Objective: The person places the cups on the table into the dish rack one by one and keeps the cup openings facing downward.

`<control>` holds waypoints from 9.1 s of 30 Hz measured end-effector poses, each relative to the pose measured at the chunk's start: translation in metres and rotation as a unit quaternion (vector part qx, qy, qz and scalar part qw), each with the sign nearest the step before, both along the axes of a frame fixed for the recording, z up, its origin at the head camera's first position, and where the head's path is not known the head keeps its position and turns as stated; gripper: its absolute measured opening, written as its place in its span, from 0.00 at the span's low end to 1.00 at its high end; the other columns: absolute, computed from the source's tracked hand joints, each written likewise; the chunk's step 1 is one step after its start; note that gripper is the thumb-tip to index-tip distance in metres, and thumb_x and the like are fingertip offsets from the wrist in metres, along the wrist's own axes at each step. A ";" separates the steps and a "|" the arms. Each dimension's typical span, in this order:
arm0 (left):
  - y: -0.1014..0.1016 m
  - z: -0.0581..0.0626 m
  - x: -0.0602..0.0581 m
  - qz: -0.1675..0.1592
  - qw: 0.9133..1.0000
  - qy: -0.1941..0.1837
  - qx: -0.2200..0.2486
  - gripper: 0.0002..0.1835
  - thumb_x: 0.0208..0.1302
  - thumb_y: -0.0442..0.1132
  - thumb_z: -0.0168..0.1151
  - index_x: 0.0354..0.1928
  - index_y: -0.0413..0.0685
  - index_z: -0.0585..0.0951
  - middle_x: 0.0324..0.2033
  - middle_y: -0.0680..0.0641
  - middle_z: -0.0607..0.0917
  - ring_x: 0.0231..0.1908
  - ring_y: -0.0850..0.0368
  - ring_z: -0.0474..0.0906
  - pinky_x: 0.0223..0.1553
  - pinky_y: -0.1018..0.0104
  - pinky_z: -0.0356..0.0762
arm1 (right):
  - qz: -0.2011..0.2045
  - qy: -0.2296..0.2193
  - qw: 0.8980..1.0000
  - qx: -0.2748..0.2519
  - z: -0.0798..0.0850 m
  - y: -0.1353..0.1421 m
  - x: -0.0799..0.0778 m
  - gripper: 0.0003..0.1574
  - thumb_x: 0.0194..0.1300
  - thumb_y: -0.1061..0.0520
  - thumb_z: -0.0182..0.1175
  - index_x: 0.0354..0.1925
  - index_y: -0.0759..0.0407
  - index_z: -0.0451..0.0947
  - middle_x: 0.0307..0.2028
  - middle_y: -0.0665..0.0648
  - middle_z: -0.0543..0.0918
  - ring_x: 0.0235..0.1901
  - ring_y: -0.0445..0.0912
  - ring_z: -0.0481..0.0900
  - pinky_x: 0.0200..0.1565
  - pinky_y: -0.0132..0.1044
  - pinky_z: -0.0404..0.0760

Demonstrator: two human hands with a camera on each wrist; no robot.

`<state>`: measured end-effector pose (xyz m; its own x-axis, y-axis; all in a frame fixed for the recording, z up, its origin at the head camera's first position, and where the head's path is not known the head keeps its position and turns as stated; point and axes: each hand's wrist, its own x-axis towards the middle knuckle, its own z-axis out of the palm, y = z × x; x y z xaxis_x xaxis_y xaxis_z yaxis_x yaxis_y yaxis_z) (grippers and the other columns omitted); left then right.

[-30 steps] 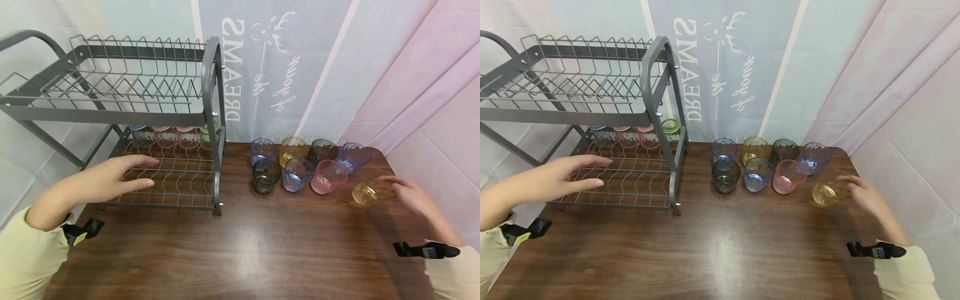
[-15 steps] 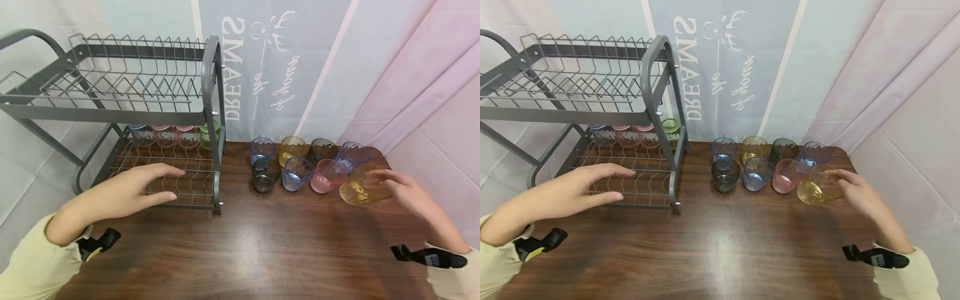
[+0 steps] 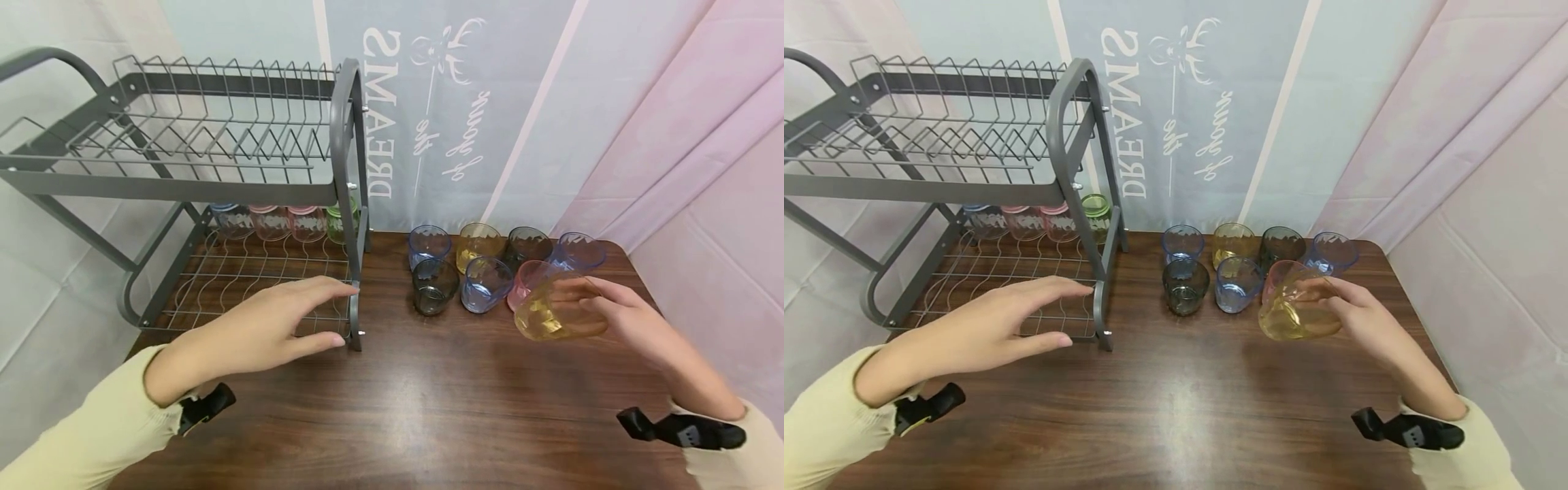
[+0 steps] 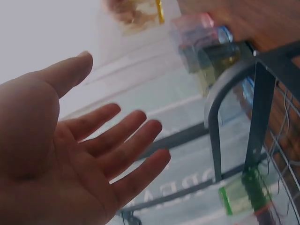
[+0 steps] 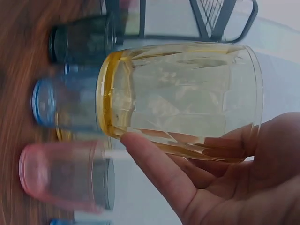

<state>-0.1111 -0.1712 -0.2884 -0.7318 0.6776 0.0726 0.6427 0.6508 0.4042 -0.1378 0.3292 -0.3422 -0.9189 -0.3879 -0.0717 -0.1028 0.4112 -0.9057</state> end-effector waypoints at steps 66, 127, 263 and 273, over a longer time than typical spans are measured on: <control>0.106 -0.052 -0.007 -0.054 0.993 -0.019 0.100 0.58 0.59 0.57 0.75 0.78 0.40 0.49 0.70 0.39 0.69 0.68 0.51 0.69 0.70 0.59 0.66 | 0.107 -0.153 0.943 -0.277 -0.012 -0.144 0.035 0.21 0.83 0.58 0.43 0.66 0.64 0.70 0.57 0.55 0.84 0.57 0.47 0.82 0.57 0.41 0.82; 0.085 -0.058 -0.014 0.015 0.905 -0.104 0.412 0.39 0.50 0.33 0.79 0.64 0.48 0.71 0.56 0.50 0.76 0.54 0.54 0.76 0.62 0.60 0.73 | 0.085 -0.063 0.952 -0.288 -0.032 -0.110 0.006 0.23 0.85 0.57 0.34 0.53 0.58 0.77 0.46 0.56 0.87 0.47 0.45 0.86 0.49 0.42 0.86; -0.006 -0.092 -0.140 0.193 0.941 -0.127 0.248 0.44 0.56 0.34 0.78 0.67 0.41 0.58 0.63 0.35 0.68 0.61 0.37 0.71 0.62 0.42 0.70 | -0.270 0.040 0.962 0.028 -0.095 -0.006 -0.051 0.36 0.77 0.50 0.57 0.69 0.74 0.63 0.47 0.53 0.72 0.40 0.28 0.73 0.38 0.24 0.83; -0.005 -0.095 -0.141 0.188 0.940 -0.135 0.252 0.44 0.56 0.33 0.78 0.66 0.40 0.56 0.62 0.34 0.67 0.62 0.37 0.70 0.64 0.42 0.68 | -0.208 0.002 0.978 0.022 -0.094 -0.004 -0.055 0.36 0.81 0.50 0.50 0.72 0.76 0.59 0.60 0.73 0.70 0.38 0.31 0.79 0.40 0.32 0.86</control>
